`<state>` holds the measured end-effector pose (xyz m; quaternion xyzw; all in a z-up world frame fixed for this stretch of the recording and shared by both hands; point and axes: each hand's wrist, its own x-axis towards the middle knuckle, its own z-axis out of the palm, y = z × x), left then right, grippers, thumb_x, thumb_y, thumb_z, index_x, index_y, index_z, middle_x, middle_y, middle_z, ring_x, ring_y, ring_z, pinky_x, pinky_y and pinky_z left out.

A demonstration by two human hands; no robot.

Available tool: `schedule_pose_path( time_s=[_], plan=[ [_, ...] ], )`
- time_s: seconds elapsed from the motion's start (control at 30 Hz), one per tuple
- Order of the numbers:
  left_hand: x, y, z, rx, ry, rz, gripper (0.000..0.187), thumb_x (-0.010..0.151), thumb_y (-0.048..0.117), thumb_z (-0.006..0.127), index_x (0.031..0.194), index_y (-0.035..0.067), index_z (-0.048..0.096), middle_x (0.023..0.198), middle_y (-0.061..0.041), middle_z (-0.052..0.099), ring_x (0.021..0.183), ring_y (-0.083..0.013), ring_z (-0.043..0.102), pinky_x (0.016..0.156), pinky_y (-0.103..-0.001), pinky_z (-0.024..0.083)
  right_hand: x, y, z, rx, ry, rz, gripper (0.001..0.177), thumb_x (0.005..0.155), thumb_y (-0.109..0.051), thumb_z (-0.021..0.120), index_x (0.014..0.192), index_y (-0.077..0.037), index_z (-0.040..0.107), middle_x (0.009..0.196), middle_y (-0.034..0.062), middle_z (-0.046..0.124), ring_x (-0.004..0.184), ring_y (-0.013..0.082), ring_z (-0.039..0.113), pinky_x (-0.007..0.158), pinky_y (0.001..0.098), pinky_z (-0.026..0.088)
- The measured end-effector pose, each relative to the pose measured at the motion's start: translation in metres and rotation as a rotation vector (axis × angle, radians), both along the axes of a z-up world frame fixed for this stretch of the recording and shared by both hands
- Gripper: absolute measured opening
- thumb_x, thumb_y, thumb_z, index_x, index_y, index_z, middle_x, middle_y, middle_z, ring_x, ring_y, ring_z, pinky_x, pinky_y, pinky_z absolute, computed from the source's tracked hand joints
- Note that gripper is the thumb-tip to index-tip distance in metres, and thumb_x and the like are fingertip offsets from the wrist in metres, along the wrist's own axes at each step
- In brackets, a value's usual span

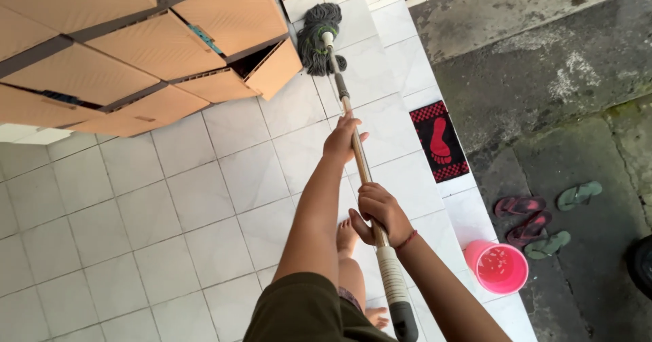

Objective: The recorder is mopping a white-tiled floor in an entryway, navigating around a cabinet and a door.

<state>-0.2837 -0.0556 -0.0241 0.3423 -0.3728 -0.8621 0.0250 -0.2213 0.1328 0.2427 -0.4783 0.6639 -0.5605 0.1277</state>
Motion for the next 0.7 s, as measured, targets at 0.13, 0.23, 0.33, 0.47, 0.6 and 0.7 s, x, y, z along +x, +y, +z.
schedule_pose_path(
  time_s=[0.13,0.23,0.33,0.47,0.6,0.7],
  plan=[
    [0.019,0.055,0.019,0.098,-0.055,0.054,0.034,0.093,0.018,0.063,0.126,0.012,0.06,0.164,-0.012,0.037,0.141,-0.0328,0.044,0.101,-0.039,0.059,0.026,0.047,0.015,-0.034,0.099,-0.06,0.029,0.078,0.006,0.069,0.065,-0.004,0.045,0.065,0.0136,0.045,0.073,0.0363,0.058,0.084,0.0446,0.054],
    [0.054,0.105,0.057,-0.7,-0.131,-0.359,0.025,0.089,0.026,0.071,0.109,0.015,0.064,0.157,-0.012,0.045,0.146,-0.0332,0.041,0.106,-0.047,0.051,0.059,0.104,0.019,0.018,0.014,-0.137,0.03,0.077,0.007,0.067,0.061,-0.006,0.046,0.061,0.0107,0.046,0.066,0.031,0.059,0.089,0.0459,0.057],
    [0.101,0.166,0.093,-1.51,-0.066,-0.769,0.036,0.084,0.039,0.079,0.093,0.008,0.063,0.148,-0.013,0.052,0.145,-0.0329,0.039,0.109,-0.055,0.042,0.103,0.168,0.04,0.011,-0.038,-0.179,0.027,0.08,0.008,0.064,0.063,-0.004,0.047,0.063,0.0111,0.049,0.067,0.0312,0.058,0.087,0.0446,0.056],
    [0.143,0.241,0.108,-1.514,0.035,-0.869,0.045,0.08,0.047,0.08,0.088,0.007,0.061,0.132,-0.011,0.061,0.145,-0.0333,0.04,0.113,-0.056,0.038,0.151,0.248,0.061,0.066,-0.057,-0.205,0.026,0.082,0.007,0.065,0.065,-0.004,0.048,0.065,0.0111,0.052,0.069,0.0303,0.058,0.084,0.0421,0.054],
    [0.189,0.306,0.099,-1.514,0.072,-0.935,0.04,0.091,0.047,0.073,0.088,0.008,0.063,0.112,-0.007,0.068,0.145,-0.0316,0.047,0.117,-0.051,0.042,0.202,0.313,0.074,0.118,-0.131,-0.204,0.03,0.08,0.005,0.068,0.062,-0.005,0.047,0.061,0.0085,0.053,0.063,0.0259,0.058,0.086,0.0426,0.055],
    [0.214,0.352,0.082,-1.572,0.098,-0.906,0.029,0.098,0.038,0.066,0.092,0.01,0.068,0.11,-0.007,0.069,0.14,-0.0331,0.051,0.114,-0.051,0.045,0.226,0.352,0.075,0.09,-0.117,-0.178,0.032,0.079,0.003,0.07,0.061,-0.006,0.045,0.061,0.0083,0.052,0.063,0.0257,0.057,0.085,0.0424,0.054]
  ],
)
